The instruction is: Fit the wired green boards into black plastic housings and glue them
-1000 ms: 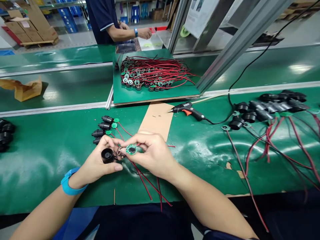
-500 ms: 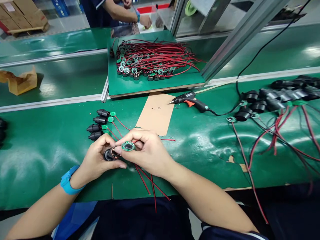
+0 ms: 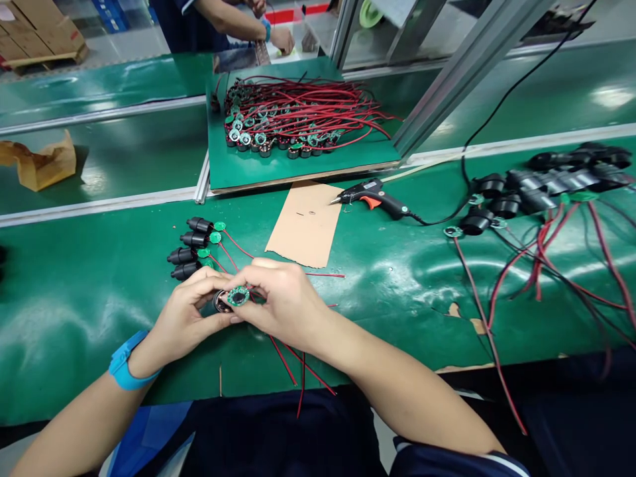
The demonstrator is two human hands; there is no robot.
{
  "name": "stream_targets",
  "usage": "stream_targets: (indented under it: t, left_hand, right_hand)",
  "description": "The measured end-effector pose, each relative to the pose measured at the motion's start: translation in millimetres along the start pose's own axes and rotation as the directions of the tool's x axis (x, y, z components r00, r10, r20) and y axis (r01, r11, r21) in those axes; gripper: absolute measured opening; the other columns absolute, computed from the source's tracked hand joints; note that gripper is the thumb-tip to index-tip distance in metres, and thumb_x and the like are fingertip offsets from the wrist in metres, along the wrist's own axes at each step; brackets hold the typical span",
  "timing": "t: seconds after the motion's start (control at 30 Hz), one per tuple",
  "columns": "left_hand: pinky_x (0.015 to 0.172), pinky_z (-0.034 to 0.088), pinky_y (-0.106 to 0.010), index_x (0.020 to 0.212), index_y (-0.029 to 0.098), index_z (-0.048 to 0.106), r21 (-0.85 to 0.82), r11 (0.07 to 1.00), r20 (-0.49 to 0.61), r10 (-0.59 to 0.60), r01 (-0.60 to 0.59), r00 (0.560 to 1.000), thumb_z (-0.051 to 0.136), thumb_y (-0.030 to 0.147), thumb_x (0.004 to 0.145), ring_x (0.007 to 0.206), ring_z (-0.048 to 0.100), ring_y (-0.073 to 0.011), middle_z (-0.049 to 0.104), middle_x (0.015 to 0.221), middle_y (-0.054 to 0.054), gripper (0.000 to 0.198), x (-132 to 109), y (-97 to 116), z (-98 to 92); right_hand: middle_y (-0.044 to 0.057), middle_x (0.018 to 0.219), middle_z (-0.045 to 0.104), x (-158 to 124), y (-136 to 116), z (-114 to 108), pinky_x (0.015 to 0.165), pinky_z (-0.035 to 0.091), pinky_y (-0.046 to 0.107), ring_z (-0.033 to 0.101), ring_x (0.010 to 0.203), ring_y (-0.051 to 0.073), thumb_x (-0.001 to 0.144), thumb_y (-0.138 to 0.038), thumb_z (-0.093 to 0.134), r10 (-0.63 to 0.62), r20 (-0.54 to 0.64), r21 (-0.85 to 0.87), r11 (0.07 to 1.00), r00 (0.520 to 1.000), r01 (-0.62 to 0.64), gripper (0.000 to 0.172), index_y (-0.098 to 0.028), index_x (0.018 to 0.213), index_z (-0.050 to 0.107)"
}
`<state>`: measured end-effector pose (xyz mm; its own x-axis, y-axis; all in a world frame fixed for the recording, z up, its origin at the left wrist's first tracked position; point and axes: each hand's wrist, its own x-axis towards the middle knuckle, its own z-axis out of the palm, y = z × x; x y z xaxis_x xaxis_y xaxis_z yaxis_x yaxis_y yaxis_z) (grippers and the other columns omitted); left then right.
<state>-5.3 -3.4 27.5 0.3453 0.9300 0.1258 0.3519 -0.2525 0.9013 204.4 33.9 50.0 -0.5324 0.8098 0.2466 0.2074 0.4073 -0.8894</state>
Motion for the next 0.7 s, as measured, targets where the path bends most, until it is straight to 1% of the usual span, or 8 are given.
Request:
stream_targets:
  t: [0.1,0.17,0.27,0.37,0.47,0.57,0.63,0.7]
  left_hand:
    - [0.088,0.052,-0.034,0.112,0.024,0.073,0.055,0.998,-0.018,0.030,-0.029,0.999,0.085,0.034,0.080,0.098,0.066,-0.0200,0.071,0.103,-0.005,0.036,1.4,1.5,-2.2]
    - [0.086,0.052,-0.033,0.112,0.025,0.075,0.094,0.994,-0.024,0.049,-0.047,0.999,0.086,0.035,0.078,0.095,0.066,-0.0190,0.073,0.101,-0.004,0.038,2.2,3.8,-3.9]
    - [0.085,0.052,-0.031,0.112,0.025,0.076,0.119,0.991,-0.027,0.058,-0.054,0.998,0.087,0.035,0.077,0.092,0.066,-0.0176,0.075,0.100,-0.003,0.038,2.5,5.9,-5.2]
    - [0.084,0.052,-0.030,0.111,0.024,0.076,0.128,0.990,-0.031,0.066,-0.062,0.997,0.087,0.035,0.076,0.092,0.067,-0.0172,0.075,0.100,-0.003,0.038,2.0,4.6,-4.4]
    - [0.083,0.053,-0.030,0.111,0.023,0.076,0.136,0.989,-0.015,0.067,-0.064,0.998,0.087,0.036,0.076,0.091,0.067,-0.0175,0.075,0.099,-0.004,0.039,2.0,2.3,-3.2]
    - [0.083,0.054,-0.030,0.112,0.021,0.077,0.135,0.989,0.022,0.058,-0.060,0.998,0.087,0.035,0.076,0.092,0.068,-0.0181,0.074,0.099,-0.005,0.040,3.0,4.0,-4.4]
    - [0.083,0.055,-0.029,0.112,0.022,0.077,0.124,0.990,-0.002,0.069,-0.068,0.998,0.087,0.034,0.076,0.092,0.069,-0.0177,0.075,0.099,-0.005,0.040,2.8,7.2,-7.6]
    - [0.083,0.055,-0.028,0.114,0.024,0.076,0.128,0.990,-0.043,0.069,-0.063,0.997,0.087,0.033,0.077,0.092,0.069,-0.0175,0.075,0.102,-0.004,0.039,0.2,8.5,-10.9]
  right_hand:
    - [-0.005,0.069,0.051,3.7,-1.8,-12.2,0.052,0.036,0.022,0.044,0.057,0.009,0.093,-0.025,0.068,0.138,0.070,0.078,0.987,0.988,-0.144,0.027,-0.018,0.118,0.073]
    - [-0.003,0.073,0.058,5.9,-2.5,-20.7,0.053,0.037,0.023,0.047,0.059,0.009,0.096,-0.028,0.063,0.177,0.107,0.088,0.978,0.978,-0.187,0.023,-0.017,0.115,0.072]
    - [-0.001,0.075,0.063,6.6,-2.9,-30.6,0.055,0.038,0.023,0.049,0.061,0.009,0.098,-0.031,0.062,0.154,0.153,0.035,0.986,0.976,-0.161,0.019,-0.016,0.096,0.073]
    - [-0.003,0.071,0.061,5.1,-3.2,-33.8,0.055,0.039,0.022,0.048,0.059,0.008,0.098,-0.032,0.062,0.150,0.194,0.022,0.987,0.970,-0.157,0.019,-0.016,0.091,0.072]
    - [-0.003,0.071,0.060,3.7,-3.0,-29.7,0.054,0.039,0.021,0.049,0.058,0.008,0.099,-0.031,0.061,0.147,0.230,0.015,0.988,0.962,-0.154,0.018,-0.017,0.095,0.071]
    - [-0.002,0.078,0.061,3.2,-2.9,-24.4,0.057,0.041,0.021,0.053,0.063,0.009,0.099,-0.027,0.061,0.093,0.222,-0.041,0.995,0.971,-0.086,0.016,-0.017,0.109,0.069]
    - [-0.001,0.084,0.062,3.3,-3.1,-23.0,0.061,0.044,0.022,0.056,0.068,0.010,0.099,-0.024,0.060,0.059,0.220,-0.038,0.998,0.974,-0.052,0.021,-0.018,0.119,0.065]
    - [-0.001,0.086,0.062,4.1,-2.3,-21.8,0.061,0.044,0.021,0.056,0.069,0.010,0.099,-0.023,0.059,0.052,0.254,0.017,0.998,0.966,-0.058,0.027,-0.018,0.125,0.061]
